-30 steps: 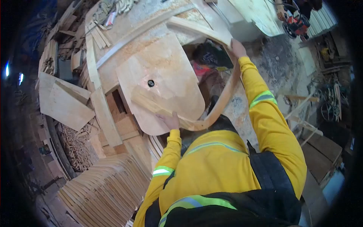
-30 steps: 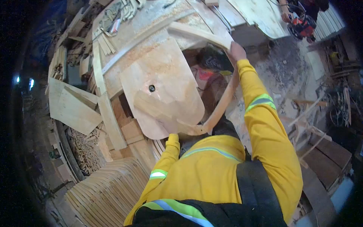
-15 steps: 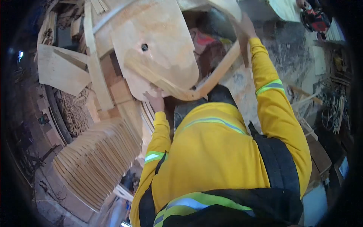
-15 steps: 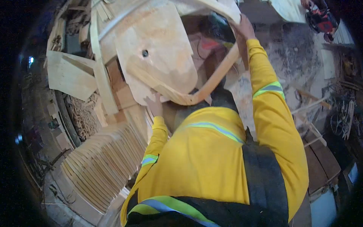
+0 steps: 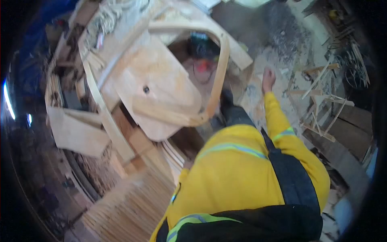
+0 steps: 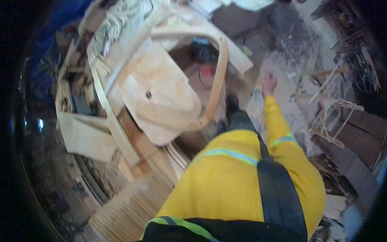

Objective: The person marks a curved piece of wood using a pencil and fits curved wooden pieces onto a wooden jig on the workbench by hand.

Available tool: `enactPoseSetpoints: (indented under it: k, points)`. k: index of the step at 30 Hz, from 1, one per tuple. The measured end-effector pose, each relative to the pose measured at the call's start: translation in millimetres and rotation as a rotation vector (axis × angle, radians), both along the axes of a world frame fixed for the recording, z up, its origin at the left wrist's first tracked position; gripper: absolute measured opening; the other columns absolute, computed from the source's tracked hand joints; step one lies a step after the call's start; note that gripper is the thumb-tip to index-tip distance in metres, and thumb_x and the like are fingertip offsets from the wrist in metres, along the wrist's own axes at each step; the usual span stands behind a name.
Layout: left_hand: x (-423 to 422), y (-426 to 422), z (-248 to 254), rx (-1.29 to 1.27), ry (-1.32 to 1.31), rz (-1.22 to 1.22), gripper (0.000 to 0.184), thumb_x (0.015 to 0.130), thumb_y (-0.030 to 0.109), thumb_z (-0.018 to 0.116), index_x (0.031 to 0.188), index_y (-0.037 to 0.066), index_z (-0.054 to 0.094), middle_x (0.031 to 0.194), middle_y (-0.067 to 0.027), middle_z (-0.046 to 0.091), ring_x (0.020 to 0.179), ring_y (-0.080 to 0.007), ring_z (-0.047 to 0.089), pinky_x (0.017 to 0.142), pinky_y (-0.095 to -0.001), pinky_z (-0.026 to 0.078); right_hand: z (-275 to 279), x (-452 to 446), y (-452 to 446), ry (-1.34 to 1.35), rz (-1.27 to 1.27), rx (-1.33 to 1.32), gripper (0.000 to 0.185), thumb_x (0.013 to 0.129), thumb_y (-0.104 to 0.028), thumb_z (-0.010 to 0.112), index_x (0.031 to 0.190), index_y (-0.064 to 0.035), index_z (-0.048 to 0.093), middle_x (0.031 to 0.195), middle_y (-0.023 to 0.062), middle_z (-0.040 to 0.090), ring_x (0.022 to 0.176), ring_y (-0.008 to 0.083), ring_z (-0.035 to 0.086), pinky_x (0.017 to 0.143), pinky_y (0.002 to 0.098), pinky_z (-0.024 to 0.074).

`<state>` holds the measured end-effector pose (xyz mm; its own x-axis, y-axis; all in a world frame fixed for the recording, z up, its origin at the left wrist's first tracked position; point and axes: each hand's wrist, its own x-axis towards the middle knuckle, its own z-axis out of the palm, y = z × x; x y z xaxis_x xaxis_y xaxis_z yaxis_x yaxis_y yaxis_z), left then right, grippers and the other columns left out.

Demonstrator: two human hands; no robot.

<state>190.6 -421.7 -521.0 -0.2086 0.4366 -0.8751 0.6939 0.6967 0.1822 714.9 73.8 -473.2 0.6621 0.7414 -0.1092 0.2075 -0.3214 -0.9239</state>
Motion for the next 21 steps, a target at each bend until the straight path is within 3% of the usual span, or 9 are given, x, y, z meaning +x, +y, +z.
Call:
enactPoseSetpoints:
  k: [5,8,9,10,12,13,14,17,21]
  points:
    - [8,68,18,0.06,-0.113,-0.024,0.074,0.083,0.043,0.062,0.134,-0.008,0.046,0.136,-0.027,0.048,0.127,-0.0393,0.046,0.108,-0.0375,0.036,-15,18,-145,0.468,-0.034,-0.208,0.018,0.088,-0.017,0.053,0.076,-0.006,0.059,0.066,0.0041,0.057,0.056,0.014,0.053,0.051,0.0302,0.0409]
    - [14,72,-37,0.169,-0.192,-0.059,0.062,0.088,0.039,0.055,0.13,-0.005,0.051,0.133,-0.0283,0.05,0.126,-0.0408,0.047,0.106,-0.0396,0.037,11,37,-170,0.412,0.016,-0.198,0.016,0.089,-0.016,0.054,0.076,-0.008,0.058,0.063,0.0013,0.056,0.049,0.011,0.051,0.044,0.027,0.0399]
    - [18,94,-38,0.18,-0.154,-1.004,0.047,0.091,0.031,0.048,0.123,-0.002,0.057,0.129,-0.0274,0.053,0.121,-0.0429,0.048,0.104,-0.0426,0.039,12,42,-179,0.37,0.043,-0.212,0.014,0.089,-0.016,0.055,0.077,-0.0076,0.058,0.063,0.0015,0.056,0.05,0.0107,0.051,0.044,0.0267,0.0402]
    - [36,82,-56,0.282,-0.158,-0.354,0.038,0.091,0.023,0.044,0.115,0.0,0.061,0.122,-0.0258,0.057,0.115,-0.0428,0.052,0.099,-0.0442,0.043,23,50,-179,0.337,0.051,-0.213,0.017,0.087,-0.013,0.054,0.077,-0.0022,0.062,0.059,0.0019,0.053,0.052,0.01,0.052,0.045,0.026,0.0401]
    - [39,98,-42,0.487,-0.23,-0.823,0.034,0.091,0.02,0.043,0.108,-0.001,0.063,0.117,-0.0257,0.06,0.109,-0.0422,0.055,0.095,-0.0446,0.044,8,79,-168,0.431,0.076,-0.256,0.015,0.088,-0.013,0.054,0.087,-0.002,0.064,0.065,0.0024,0.056,0.054,0.0111,0.054,0.048,0.0257,0.0432]
    - [60,111,-6,0.289,-0.292,-0.204,0.034,0.09,0.024,0.048,0.107,-0.002,0.063,0.115,-0.0257,0.061,0.107,-0.043,0.056,0.093,-0.0443,0.045,4,87,-161,0.472,0.061,-0.263,0.015,0.088,-0.012,0.054,0.093,-0.0024,0.064,0.069,0.0033,0.058,0.055,0.0121,0.055,0.049,0.0263,0.0445]
    - [59,99,-44,0.338,-0.302,-0.079,0.038,0.088,0.028,0.055,0.109,-0.002,0.063,0.111,-0.0248,0.064,0.103,-0.0408,0.06,0.09,-0.0427,0.047,6,90,-150,0.511,0.049,-0.267,0.017,0.088,-0.012,0.055,0.099,-0.0027,0.064,0.073,0.0042,0.06,0.057,0.0131,0.057,0.05,0.027,0.0459]
    - [98,108,11,0.391,-0.289,0.109,0.042,0.086,0.027,0.059,0.118,-0.001,0.062,0.107,-0.0215,0.066,0.1,-0.0336,0.063,0.088,-0.0404,0.048,4,95,-121,0.494,0.194,-0.423,0.025,0.087,-0.011,0.058,0.112,-0.0067,0.061,0.081,0.0046,0.063,0.062,0.013,0.058,0.054,0.0284,0.0473]
    - [164,143,73,0.218,-0.22,0.366,0.043,0.086,0.027,0.061,0.12,0.001,0.062,0.111,-0.0202,0.066,0.106,-0.0319,0.062,0.093,-0.0385,0.046,-123,124,-83,0.192,0.654,-0.64,0.033,0.086,-0.014,0.061,0.118,-0.0076,0.057,0.091,0.0063,0.066,0.068,0.0168,0.062,0.059,0.0306,0.0509]
